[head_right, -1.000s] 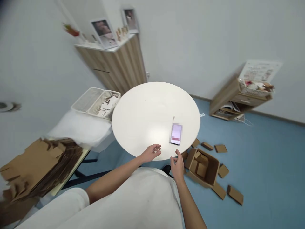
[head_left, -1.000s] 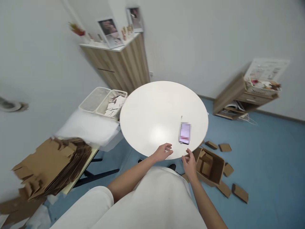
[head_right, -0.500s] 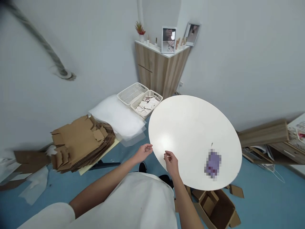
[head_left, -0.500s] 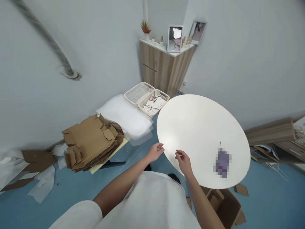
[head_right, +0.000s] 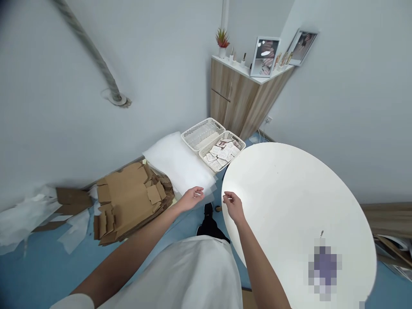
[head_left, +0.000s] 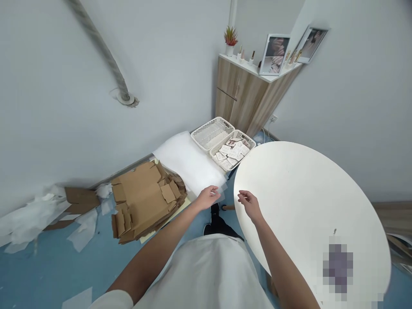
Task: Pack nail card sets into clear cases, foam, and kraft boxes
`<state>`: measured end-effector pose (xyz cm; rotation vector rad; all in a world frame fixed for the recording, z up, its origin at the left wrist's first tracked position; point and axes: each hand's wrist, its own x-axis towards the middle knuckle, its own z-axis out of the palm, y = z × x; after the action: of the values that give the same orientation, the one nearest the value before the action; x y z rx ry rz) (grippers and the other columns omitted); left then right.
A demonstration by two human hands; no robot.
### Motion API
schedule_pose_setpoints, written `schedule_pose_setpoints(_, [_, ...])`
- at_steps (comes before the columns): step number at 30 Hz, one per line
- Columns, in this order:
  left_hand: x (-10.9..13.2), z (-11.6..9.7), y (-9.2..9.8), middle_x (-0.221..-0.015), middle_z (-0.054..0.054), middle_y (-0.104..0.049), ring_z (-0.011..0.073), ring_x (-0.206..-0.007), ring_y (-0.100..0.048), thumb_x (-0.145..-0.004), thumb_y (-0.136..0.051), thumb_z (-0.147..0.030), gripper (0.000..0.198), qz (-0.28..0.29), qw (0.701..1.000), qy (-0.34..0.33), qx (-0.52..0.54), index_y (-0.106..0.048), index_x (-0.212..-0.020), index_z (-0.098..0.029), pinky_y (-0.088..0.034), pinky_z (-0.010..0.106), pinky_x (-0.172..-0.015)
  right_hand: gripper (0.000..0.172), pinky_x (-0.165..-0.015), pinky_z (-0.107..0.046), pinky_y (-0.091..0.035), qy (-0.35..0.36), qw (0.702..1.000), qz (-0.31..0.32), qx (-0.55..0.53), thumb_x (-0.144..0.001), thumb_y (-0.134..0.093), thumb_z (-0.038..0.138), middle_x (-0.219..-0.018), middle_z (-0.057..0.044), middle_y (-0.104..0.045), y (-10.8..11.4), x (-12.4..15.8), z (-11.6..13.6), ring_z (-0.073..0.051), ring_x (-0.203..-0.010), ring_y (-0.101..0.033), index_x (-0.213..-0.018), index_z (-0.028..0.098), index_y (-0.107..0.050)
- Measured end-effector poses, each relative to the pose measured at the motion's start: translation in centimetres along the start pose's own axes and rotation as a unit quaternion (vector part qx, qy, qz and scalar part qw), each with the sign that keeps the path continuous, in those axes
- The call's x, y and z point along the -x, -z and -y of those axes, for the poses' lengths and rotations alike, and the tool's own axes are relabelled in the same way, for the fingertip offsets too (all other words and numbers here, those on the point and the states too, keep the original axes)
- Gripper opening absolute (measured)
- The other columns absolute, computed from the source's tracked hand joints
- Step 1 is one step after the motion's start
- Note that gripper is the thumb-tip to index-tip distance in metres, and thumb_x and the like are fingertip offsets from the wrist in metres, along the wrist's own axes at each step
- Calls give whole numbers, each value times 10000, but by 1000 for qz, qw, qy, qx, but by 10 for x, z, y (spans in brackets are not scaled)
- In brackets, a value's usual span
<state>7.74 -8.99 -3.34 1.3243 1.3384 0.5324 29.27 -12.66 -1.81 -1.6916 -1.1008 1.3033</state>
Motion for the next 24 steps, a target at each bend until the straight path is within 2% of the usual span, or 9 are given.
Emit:
schedule_pose_setpoints(3, [-25, -9, 18, -1016, 92, -604, 186, -853, -589, -729, -572, -397, 409, -8, 1000, -7, -25, -549, -1073, -177, -466, 297, -731, 383, -758, -366, -465, 2, 1000, 1, -5, -698, -561, 454, -923, -75, -633, -8, -37, 10, -197, -809, -594, -977, 194, -600])
schedule_pose_setpoints(6, [-60, -21, 28, -1030, 86, -608, 179, -861, -596, -741, -567, -362, 375, -22, 999, -13, -46, -552, -1068, -180, -472, 297, -751, 352, -795, -367, -453, 0, 1000, -9, -2, -698, -558, 425, -948, -69, -634, -15, -79, 20, -201, -873, -576, -968, 204, -605])
schedule_pose_setpoints(12, [-137, -46, 34, -1163, 101, -542, 203, -998, -560, -735, -582, -334, 371, -42, 995, 12, -95, -557, -1070, -176, -479, 289, -775, 370, -837, -368, -437, -9, 999, -23, 33, -713, -524, 384, -1004, -74, -611, -21, -167, 35, -206, -946, -551, -1025, 198, -590])
schedule_pose_setpoints(14, [-161, -49, 34, -1172, 115, -534, 215, -1024, -548, -724, -596, -337, 391, -39, 994, 33, -92, -559, -1072, -162, -469, 293, -799, 376, -850, -361, -435, 1, 999, -20, 51, -716, -518, 370, -1084, -78, -575, -25, -194, 37, -204, -991, -533, -1046, 202, -583])
schedule_pose_setpoints(19, [-213, -44, 28, -1213, 136, -520, 243, -1091, -509, -692, -634, -366, 500, -18, 993, 112, 29, -532, -1130, -147, -426, 316, -855, 382, -883, -360, -429, 25, 995, -8, 93, -718, -512, 304, -1249, -84, -465, -35, -248, 31, -217, -1139, -446, -1083, 204, -567])
schedule_pose_setpoints(24, [-253, -26, 15, -1276, 123, -471, 251, -1190, -418, -688, -633, -395, 624, -56, 970, 173, 162, -437, -1241, -180, -358, 346, -926, 393, -942, -398, -387, 20, 994, -1, 109, -690, -526, 226, -1279, -82, -435, -43, -278, 17, -236, -1172, -419, -1079, 193, -573])
